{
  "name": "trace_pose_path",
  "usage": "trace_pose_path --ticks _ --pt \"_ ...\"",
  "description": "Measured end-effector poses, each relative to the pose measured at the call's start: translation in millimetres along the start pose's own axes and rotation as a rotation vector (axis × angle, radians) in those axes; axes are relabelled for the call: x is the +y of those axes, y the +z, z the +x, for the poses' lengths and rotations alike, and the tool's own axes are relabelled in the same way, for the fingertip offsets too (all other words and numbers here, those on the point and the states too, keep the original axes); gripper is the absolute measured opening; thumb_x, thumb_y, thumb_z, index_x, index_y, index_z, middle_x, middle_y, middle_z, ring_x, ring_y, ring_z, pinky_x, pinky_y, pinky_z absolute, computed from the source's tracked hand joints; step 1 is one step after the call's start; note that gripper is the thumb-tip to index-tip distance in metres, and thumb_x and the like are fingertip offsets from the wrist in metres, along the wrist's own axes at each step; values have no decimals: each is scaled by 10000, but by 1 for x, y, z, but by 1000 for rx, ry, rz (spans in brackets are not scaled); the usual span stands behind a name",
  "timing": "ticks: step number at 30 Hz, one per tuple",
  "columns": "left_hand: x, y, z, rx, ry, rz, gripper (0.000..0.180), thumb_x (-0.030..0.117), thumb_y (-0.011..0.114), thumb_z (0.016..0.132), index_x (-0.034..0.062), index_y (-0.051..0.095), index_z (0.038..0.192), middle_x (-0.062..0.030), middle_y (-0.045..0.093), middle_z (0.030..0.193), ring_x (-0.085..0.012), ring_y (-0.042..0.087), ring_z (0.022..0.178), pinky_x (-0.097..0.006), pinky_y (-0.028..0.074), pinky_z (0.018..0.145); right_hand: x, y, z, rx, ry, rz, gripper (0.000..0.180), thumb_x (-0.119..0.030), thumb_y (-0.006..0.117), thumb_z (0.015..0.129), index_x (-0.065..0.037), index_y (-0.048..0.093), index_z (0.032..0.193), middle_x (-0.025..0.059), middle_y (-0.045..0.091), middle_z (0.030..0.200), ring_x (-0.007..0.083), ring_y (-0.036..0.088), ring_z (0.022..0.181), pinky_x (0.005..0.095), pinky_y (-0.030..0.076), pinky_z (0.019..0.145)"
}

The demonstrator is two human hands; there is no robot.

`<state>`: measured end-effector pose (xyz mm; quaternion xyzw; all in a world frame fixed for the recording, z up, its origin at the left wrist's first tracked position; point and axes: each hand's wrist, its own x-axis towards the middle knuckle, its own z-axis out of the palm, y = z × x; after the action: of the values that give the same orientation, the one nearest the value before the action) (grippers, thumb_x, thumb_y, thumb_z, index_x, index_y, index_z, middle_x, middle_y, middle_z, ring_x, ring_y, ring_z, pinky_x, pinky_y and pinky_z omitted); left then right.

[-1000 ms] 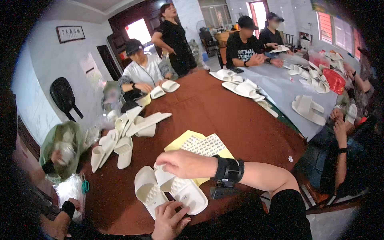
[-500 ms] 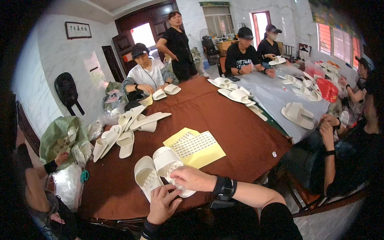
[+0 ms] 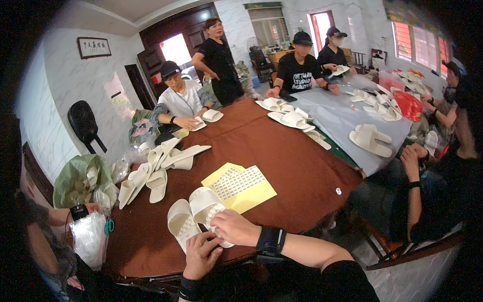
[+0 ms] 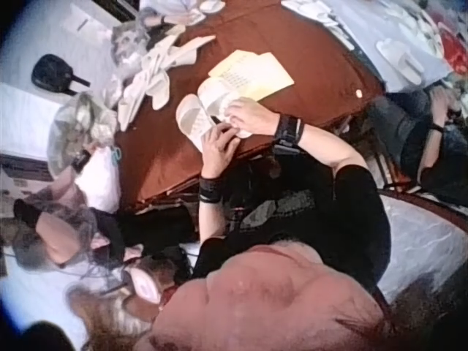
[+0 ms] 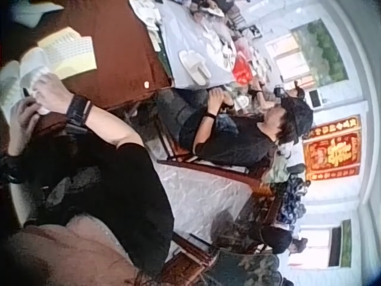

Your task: Applying size labels to the inside of white plastic slippers and sorting them at a large table.

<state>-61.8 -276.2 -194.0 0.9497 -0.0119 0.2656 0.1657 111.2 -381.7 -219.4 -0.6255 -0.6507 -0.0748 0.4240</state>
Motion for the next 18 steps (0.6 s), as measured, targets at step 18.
trace_pose_path --ticks 18 --pt "1 -1 2 2 11 -14 210 175 697 814 127 711 1019 -61 636 1070 -284 570 1027 -417 386 909 -5 1 -3 96 -42 -46 158 -131 587 871 -30 606 991 132 581 947 327 561 917 423 454 828"
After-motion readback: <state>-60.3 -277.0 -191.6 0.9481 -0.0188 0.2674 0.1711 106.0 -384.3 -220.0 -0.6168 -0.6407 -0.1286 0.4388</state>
